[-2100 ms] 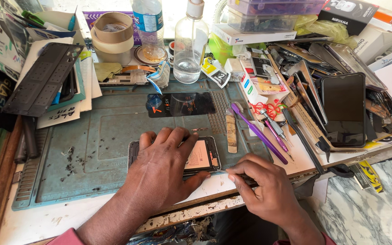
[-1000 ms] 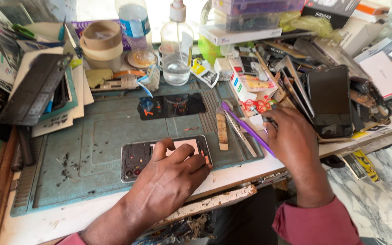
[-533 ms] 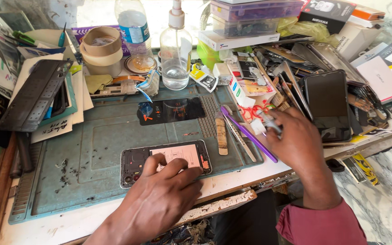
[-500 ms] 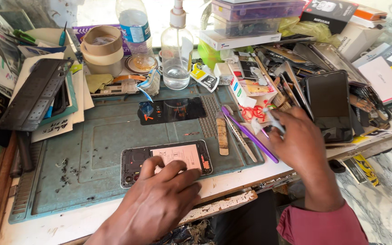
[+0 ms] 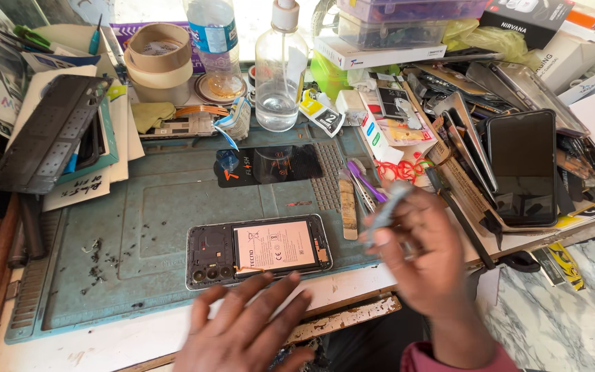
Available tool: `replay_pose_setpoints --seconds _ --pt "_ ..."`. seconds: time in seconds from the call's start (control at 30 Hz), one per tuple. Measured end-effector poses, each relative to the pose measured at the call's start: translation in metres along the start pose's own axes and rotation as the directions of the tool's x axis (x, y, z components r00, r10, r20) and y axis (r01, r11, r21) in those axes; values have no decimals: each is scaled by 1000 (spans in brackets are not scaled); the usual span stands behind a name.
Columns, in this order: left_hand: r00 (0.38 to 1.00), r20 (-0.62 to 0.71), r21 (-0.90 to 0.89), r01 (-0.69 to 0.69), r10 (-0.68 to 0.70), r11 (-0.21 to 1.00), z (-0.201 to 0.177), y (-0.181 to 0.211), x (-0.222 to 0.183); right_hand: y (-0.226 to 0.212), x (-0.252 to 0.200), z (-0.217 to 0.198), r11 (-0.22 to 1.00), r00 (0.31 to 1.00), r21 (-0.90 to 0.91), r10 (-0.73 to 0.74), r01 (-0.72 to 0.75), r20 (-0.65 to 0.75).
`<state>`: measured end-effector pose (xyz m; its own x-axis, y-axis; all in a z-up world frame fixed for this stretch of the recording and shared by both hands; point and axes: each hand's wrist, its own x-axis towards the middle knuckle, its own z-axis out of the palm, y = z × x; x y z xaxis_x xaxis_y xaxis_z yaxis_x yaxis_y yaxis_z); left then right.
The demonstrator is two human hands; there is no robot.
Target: The person uses a screwdriver to remove screws from the back of a disassembled smartphone. The device is placed on a cluttered workbench, and the person carefully unscrews fasteners from the phone's frame while holding the device steady with their other hand.
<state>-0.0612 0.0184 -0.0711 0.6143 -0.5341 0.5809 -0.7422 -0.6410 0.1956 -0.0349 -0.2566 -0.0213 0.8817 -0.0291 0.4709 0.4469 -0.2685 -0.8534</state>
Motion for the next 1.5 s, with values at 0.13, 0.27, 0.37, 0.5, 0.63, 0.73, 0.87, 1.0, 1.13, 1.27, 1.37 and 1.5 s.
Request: replay_pose_setpoints --seconds 0.13,0.27,0.37,0.5,0.63,0.73,0.87,1.0,1.13,1.27,1.37,1.5 --pt "996 88 58 1 -6 998 14 7 6 9 -9 26 989 993 94 -117 113 35" --pt "987 147 61 50 -59 997 23 7 2 18 -12 29 987 992 122 -111 103 66" --pt "989 139 66 45 -53 997 26 5 0 20 -13 28 990 991 94 -116 110 70" --pt "988 143 67 57 -66 996 28 4 -2 21 -14 29 992 992 83 -98 91 82" --pt "990 128 71 51 -60 996 30 3 -3 21 -12 29 993 992 83 -95 88 84" --pt "989 137 54 55 -62 997 32 3 -5 21 -11 29 994 992 57 -99 95 82" --pt "987 146 47 57 -64 997 33 3 -6 23 -12 29 992 990 45 -124 121 69" --pt "987 147 38 60 -65 997 32 3 -6 24 -13 30 991 990 19 -131 130 49" --pt "983 165 22 81 -84 996 31 4 -5 26 -13 30 977 978 -38 -208 208 4" --pt "981 166 18 98 -100 995 32 5 -6 25 -16 31 952 954 -93 -296 292 -41" --pt "982 159 15 103 -104 995 32 6 -6 19 -15 31 957 962 -102 -273 271 -8" --pt "987 126 29 97 -100 995 27 6 -4 6 -14 24 977 962 104 -205 188 182"
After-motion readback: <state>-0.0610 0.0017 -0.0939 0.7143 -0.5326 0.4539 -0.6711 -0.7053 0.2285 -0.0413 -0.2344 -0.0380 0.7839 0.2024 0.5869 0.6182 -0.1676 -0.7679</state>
